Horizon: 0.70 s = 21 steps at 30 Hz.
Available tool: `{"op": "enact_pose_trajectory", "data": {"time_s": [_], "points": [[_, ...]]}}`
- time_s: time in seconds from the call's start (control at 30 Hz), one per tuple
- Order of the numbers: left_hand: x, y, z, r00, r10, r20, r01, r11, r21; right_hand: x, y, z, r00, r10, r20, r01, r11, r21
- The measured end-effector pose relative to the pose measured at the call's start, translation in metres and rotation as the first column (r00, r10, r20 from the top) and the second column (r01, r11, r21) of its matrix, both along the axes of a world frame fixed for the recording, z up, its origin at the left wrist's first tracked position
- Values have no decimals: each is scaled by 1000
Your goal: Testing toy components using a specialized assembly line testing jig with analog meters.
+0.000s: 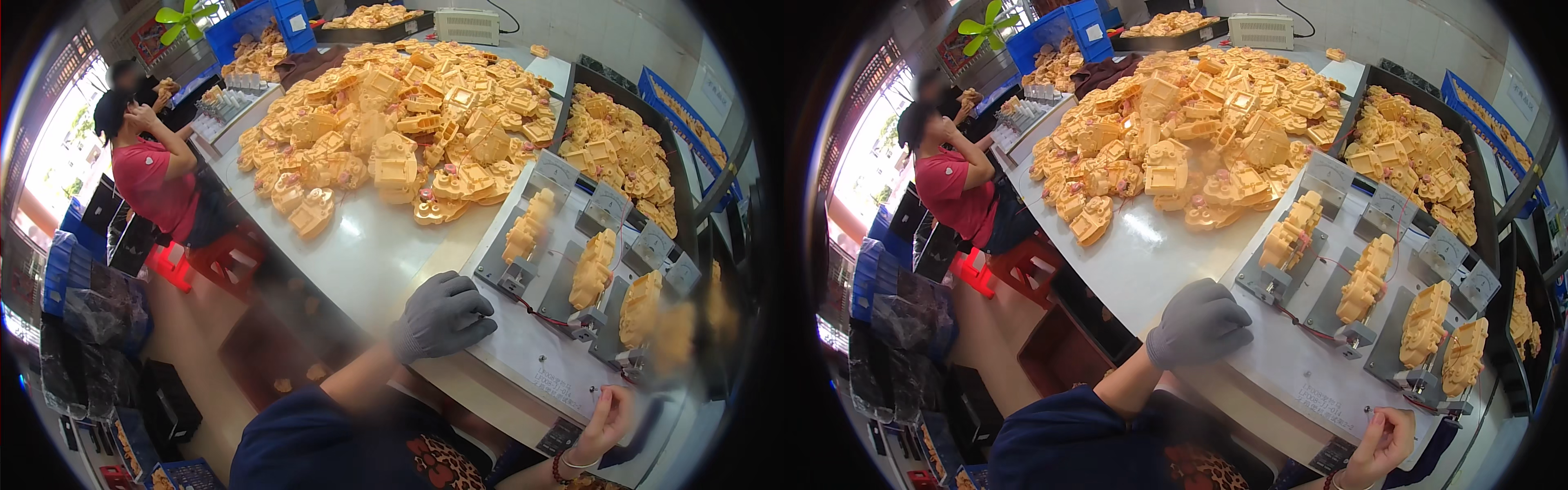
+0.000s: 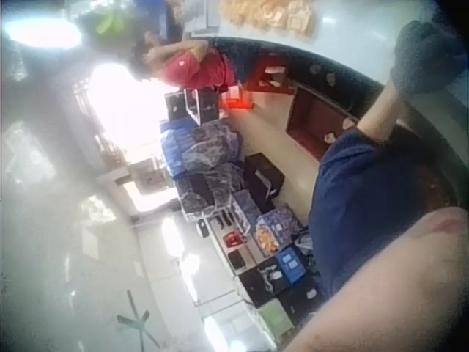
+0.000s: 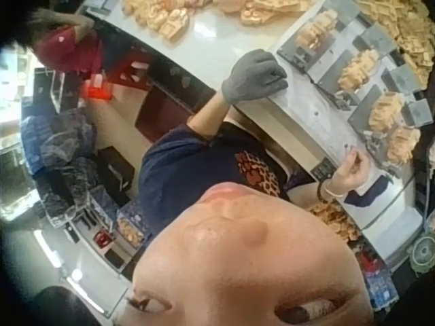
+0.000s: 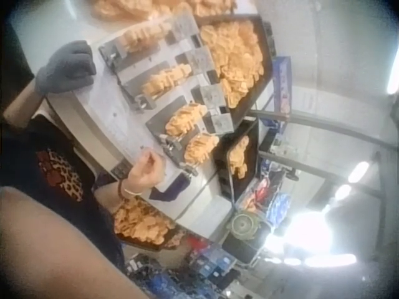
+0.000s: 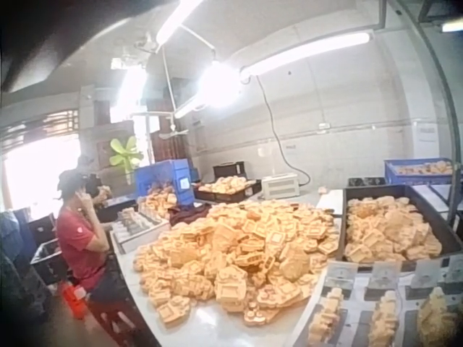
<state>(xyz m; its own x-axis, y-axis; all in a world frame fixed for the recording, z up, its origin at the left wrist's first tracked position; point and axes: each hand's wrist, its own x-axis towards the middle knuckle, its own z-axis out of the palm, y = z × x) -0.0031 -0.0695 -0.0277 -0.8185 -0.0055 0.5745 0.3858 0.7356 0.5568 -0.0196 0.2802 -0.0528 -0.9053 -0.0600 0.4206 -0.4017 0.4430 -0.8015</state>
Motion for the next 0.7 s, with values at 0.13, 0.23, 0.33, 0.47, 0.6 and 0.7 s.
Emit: {"op": "enact_pose_trajectory", "data": {"time_s": [0.13,0.23,0.33,0.47,0.6,0.7], "points": [[0,0,-1,1000,0,-6,0,1000,-6,0,-1,0,1000,-7,14,7,1000,3],[-1,0,-2,1000,1,-11,-1,1000,-5,0,0,0,1000,-14,26,14,1000,-2],[-1,0,-1,1000,1,-11,-1,1000,-8,0,1,-1,1000,-13,26,13,1000,-4],[-1,1,-1,1000,4,-9,-4,1000,-10,0,1,0,1000,-6,5,6,1000,9],[-2,-1,-2,1000,7,-2,-7,1000,2,0,-2,0,1000,-18,16,18,1000,2],[0,-1,-2,1000,-1,-9,1,1000,-4,1,-2,1,1000,-20,21,19,1000,13]]}}
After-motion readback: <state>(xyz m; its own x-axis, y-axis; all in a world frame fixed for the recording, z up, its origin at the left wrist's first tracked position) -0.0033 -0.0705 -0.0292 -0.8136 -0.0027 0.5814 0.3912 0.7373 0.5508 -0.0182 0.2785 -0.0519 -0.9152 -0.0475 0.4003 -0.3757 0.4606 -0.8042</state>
